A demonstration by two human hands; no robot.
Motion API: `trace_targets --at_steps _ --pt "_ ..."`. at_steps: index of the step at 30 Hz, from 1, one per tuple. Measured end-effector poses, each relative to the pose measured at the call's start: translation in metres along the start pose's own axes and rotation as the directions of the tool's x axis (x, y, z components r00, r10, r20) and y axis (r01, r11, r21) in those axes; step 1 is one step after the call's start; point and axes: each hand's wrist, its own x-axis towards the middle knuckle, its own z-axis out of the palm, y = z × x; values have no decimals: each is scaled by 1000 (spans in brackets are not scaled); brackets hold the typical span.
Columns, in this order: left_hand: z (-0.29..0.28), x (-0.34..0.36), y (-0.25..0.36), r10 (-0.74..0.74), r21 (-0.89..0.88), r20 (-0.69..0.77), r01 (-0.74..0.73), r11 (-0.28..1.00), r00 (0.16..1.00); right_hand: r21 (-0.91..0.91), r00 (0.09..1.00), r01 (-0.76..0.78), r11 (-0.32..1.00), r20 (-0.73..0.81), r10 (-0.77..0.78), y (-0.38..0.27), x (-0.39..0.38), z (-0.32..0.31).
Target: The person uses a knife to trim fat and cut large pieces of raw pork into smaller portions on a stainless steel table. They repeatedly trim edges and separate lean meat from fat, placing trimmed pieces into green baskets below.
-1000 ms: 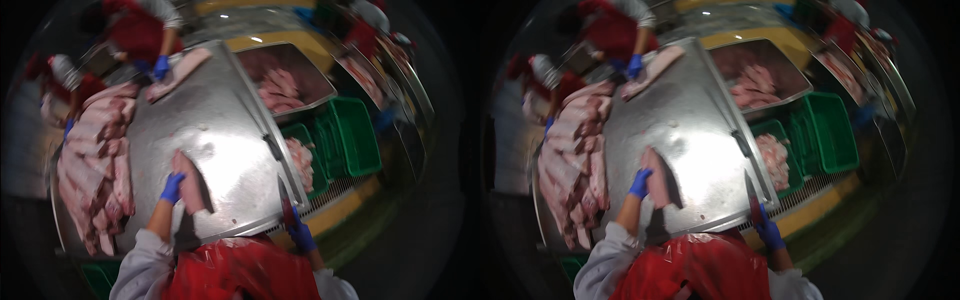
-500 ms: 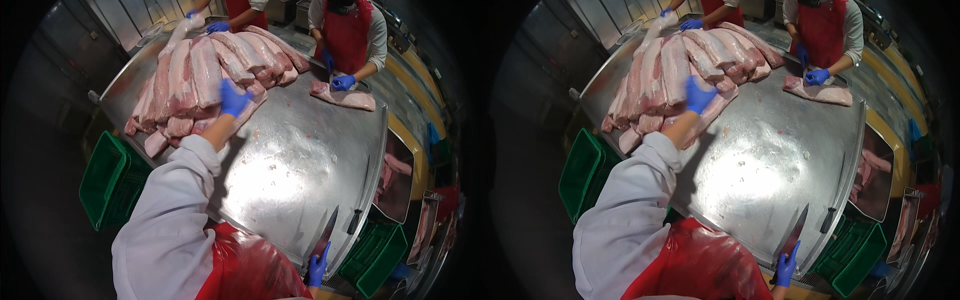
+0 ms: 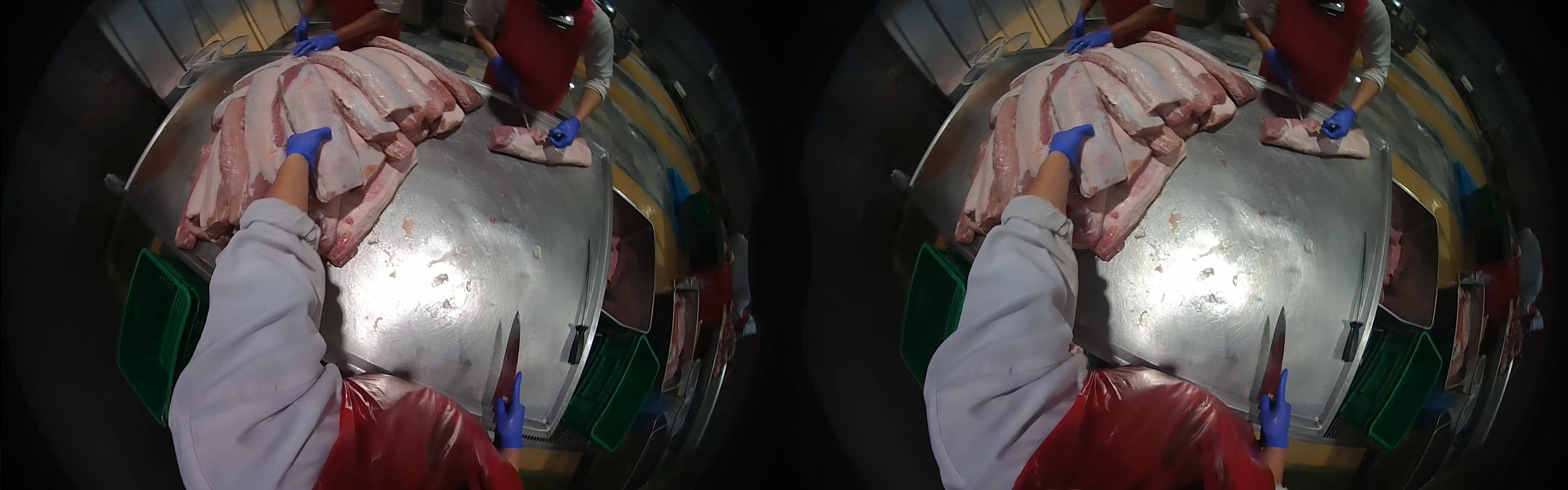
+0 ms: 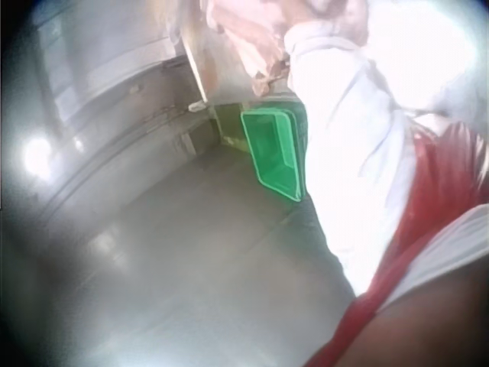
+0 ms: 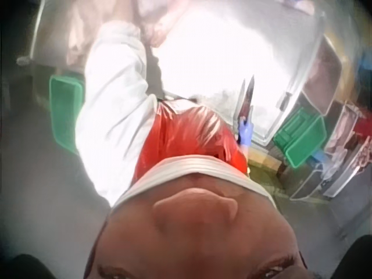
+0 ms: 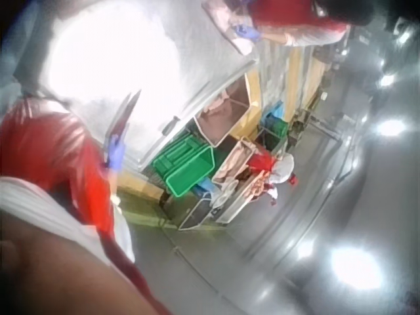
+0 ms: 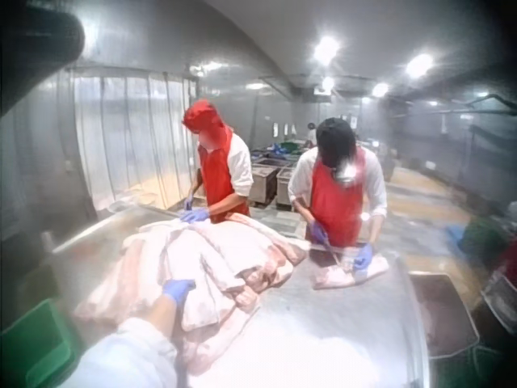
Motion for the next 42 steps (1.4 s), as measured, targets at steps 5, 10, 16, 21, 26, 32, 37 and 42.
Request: trace_targets --at_steps 5,10,16,21,26,32,37,42 --pt "25 -91 -112 26 -515 205 85 853 978 54 996 50 997 -79 -46 10 -19 -4" --pt "100 -218 -262 -313 -654 282 421 629 907 9 994 -14 1000 -108 15 39 -54 -29" --pt "126 -352 -264 157 291 732 -513 808 663 121 982 -7 993 -187 30 108 -57 -45" --pt "166 -410 -192 -107 448 891 -892 57 441 292 970 -24 956 -224 92 103 -8 -55" --pt "210 -462 -217 -28 685 717 -697 212 696 467 980 -19 884 -165 108 76 75 -63" --pt "269 -459 -240 262 157 953 -988 -1 151 202 945 159 966 -316 -90 43 226 -43" --pt "295 -454 -238 301 -8 954 -999 32 2 360 971 126 924 -235 -42 3 298 -64" --pt "291 -447 -235 299 -25 954 -996 87 2 256 990 87 963 -129 -55 -16 270 -71"
